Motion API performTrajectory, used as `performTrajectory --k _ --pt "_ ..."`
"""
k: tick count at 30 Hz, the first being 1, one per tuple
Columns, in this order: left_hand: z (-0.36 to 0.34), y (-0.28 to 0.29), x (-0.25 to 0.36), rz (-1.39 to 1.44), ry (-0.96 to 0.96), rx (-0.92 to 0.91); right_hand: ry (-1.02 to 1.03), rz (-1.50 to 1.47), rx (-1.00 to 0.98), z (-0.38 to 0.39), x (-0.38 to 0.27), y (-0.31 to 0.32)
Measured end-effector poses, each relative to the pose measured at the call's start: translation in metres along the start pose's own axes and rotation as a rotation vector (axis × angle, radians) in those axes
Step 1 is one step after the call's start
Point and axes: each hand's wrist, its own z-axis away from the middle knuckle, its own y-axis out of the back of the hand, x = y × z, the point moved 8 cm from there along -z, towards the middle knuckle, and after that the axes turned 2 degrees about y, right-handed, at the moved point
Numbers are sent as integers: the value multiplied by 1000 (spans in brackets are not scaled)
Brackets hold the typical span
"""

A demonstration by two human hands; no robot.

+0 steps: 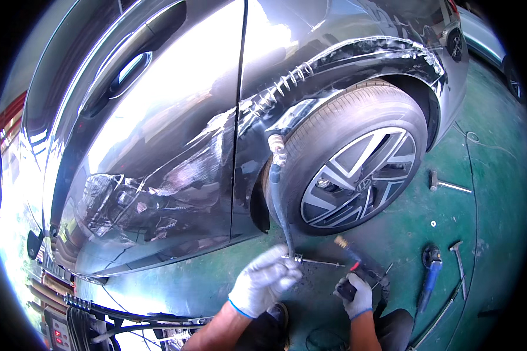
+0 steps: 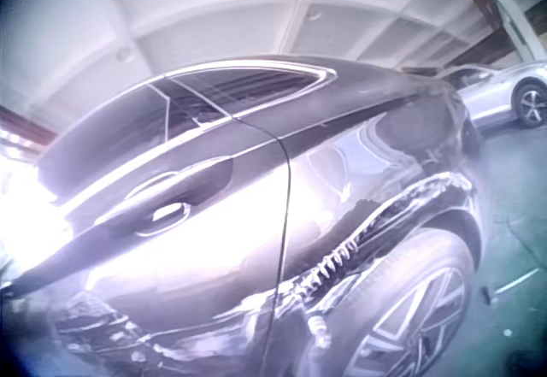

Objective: The person uses a pneumatic dent puller to remove a dent from the rear quarter panel of a dark-colored car. They attach the puller to the damaged area, apply heat with a heat gun, and then use a grinder to smooth the surface. The process involves repeated heating and pulling to gradually reshape the metal.

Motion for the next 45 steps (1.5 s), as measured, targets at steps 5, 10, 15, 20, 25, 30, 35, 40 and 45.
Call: performTrajectory --k 5,10,15,20,25,30,35,40,45 --pt "-17 -22 75 -168 -215 -24 99 -559 -515 45 -72 -64" --pt "-25 -90 173 -678 -439 27 359 -490 -439 45 -104 -61" --pt "-30 -196 228 -1784 -1017 -15 333 -254 -742 81 -105 -109" --pt "-37 -245 213 -2282 -1425 -312 406 -19 -663 103 -122 -177" --pt "-43 -256 209 -2437 -1506 -449 506 139 -697 111 -134 -225" --pt "-47 -253 211 -2494 -1472 -555 822 359 -520 121 -162 -276" --pt "-49 -255 207 -2576 -1448 -524 1194 687 -518 130 -178 -301" --pt "-50 -256 205 -2615 -1490 -530 1333 778 -548 136 -185 -318" --pt "-50 -256 205 -2675 -1510 -548 1333 765 -567 138 -188 -334"
